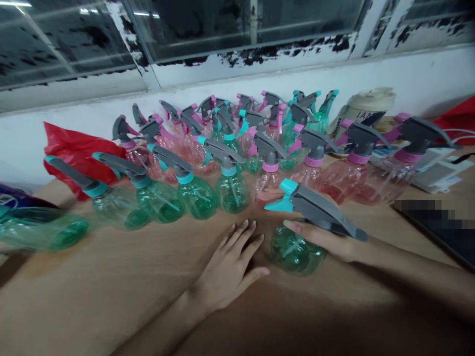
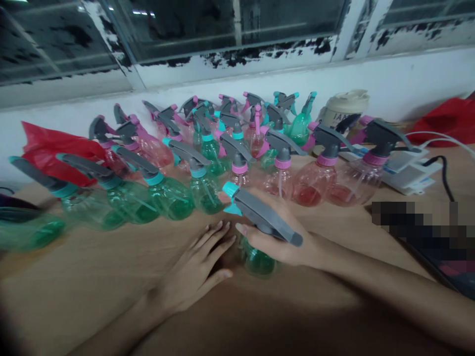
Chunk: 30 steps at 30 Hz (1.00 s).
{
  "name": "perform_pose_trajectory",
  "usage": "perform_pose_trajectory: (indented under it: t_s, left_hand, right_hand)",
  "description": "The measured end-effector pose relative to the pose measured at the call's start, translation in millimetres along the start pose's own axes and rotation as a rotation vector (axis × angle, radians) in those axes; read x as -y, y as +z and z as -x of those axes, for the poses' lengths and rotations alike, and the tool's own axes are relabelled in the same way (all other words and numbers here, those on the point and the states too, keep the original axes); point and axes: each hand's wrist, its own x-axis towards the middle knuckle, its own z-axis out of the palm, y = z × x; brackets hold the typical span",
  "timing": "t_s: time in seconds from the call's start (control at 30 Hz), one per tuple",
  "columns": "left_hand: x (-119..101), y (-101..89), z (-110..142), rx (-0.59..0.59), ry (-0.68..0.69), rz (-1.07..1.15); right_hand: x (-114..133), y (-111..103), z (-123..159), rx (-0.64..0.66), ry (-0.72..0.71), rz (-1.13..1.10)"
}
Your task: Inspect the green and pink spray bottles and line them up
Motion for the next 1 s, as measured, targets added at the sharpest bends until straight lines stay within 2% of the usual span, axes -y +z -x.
perform_pose_trajectory:
  t_s: [0.17,1.0]
  left_hand:
    - [0.3,0.0,-0.4,-0.004,-0.002,-0.005]
    - [0.7,0.4,0.3,-0.013,0.003,0.003]
  right_hand:
    - [-2.2,0.4,2.1,0.039,0.023,0.031]
    - [1.0,-1.3,-1.0,0.01,-0.009,0.06]
